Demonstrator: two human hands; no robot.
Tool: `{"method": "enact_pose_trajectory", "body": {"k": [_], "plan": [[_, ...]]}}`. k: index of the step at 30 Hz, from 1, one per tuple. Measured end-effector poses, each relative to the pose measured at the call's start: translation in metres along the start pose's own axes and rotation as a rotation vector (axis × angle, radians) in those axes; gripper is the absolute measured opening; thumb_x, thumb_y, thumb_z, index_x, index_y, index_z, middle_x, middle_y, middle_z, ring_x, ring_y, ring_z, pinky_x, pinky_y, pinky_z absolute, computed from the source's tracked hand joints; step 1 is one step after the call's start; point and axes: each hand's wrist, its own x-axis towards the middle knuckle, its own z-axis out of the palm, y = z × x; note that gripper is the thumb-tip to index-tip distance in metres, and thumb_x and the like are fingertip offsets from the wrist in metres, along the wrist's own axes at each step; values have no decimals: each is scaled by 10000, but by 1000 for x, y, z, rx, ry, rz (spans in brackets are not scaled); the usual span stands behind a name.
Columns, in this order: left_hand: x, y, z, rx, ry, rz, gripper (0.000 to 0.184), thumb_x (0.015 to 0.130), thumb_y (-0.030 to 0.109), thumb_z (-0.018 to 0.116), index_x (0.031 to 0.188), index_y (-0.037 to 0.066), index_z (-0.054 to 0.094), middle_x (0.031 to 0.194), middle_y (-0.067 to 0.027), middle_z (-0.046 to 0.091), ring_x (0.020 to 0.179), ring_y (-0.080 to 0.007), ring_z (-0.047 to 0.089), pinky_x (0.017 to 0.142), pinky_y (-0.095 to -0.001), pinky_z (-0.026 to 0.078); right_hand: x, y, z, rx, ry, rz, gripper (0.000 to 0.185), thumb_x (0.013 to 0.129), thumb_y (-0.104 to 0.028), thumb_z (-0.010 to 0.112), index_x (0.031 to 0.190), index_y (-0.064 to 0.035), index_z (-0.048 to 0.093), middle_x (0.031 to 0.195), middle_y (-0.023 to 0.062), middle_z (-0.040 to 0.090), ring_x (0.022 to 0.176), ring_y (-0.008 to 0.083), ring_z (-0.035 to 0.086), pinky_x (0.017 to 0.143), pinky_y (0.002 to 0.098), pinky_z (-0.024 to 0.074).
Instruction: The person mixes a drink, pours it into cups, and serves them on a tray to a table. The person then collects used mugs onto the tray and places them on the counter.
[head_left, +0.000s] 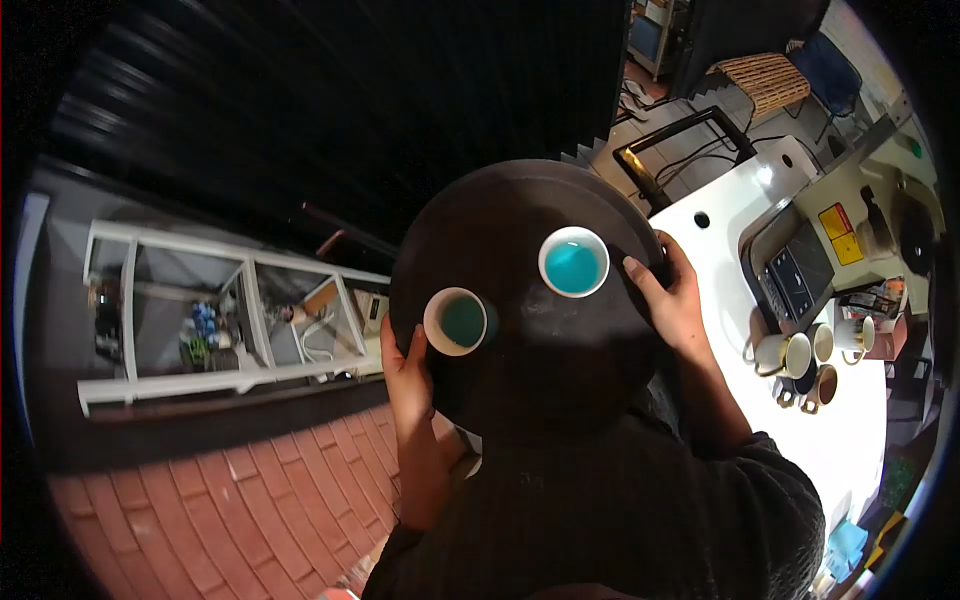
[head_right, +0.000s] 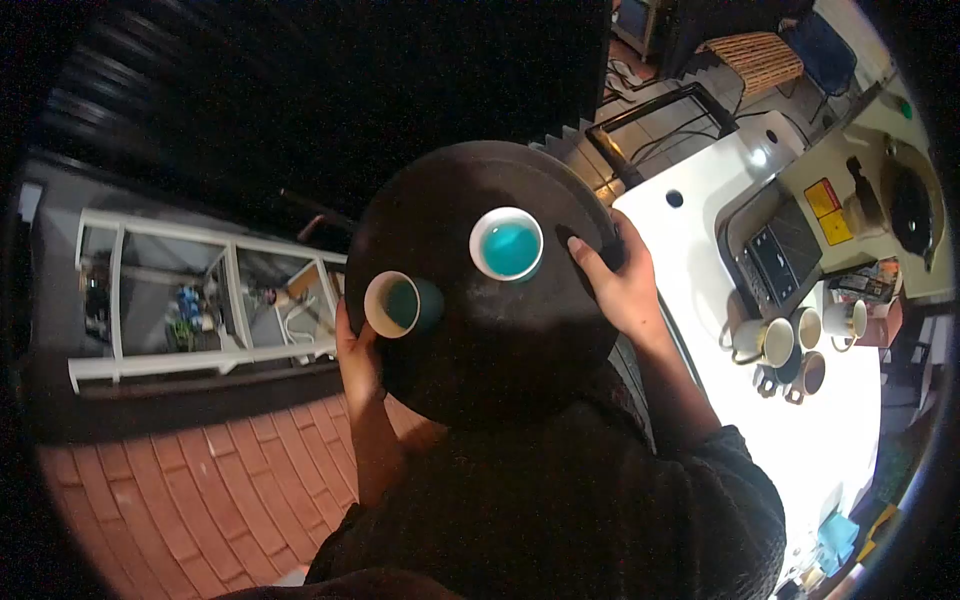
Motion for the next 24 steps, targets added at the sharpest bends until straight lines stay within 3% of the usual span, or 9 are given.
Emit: {"method": "enact_pose_trajectory", "body": {"k": [13,17,21,24], "plan": [[271,18,145,277,-248,9,475,961,122,545,1390,-8,388,1292,-127,545,1175,-216,517,1014,-329,375,181,-12,-3,-60,393,28,543,863,-223,698,1257,84,483,1112,174,627,1010,206,604,874,311,485],[377,3,194,301,-537,64,452,963,116,542,1372,-15,402,1282,-129,554,1166,-212,523,1005,-327,385,222,-3,9,-106,676,62,589,863,-265,705,1292,69,481,1153,184,622,1051,229,604,924,327,464],[450,18,254,179,-819,-39,441,943,77,566,1351,-16,425,1246,-118,579,1147,-182,531,986,-305,396,250,-20,22,-12,851,132,556,865,-246,703,1281,61,497,1140,154,627,1021,196,602,910,317,461],[491,19,302,259,-909,25,438,945,85,570,1347,-18,429,1247,-124,578,1139,-185,535,978,-305,403,270,-21,27,-59,1023,116,517,868,-222,699,1262,54,510,1108,132,632,993,179,598,885,309,465]]}}
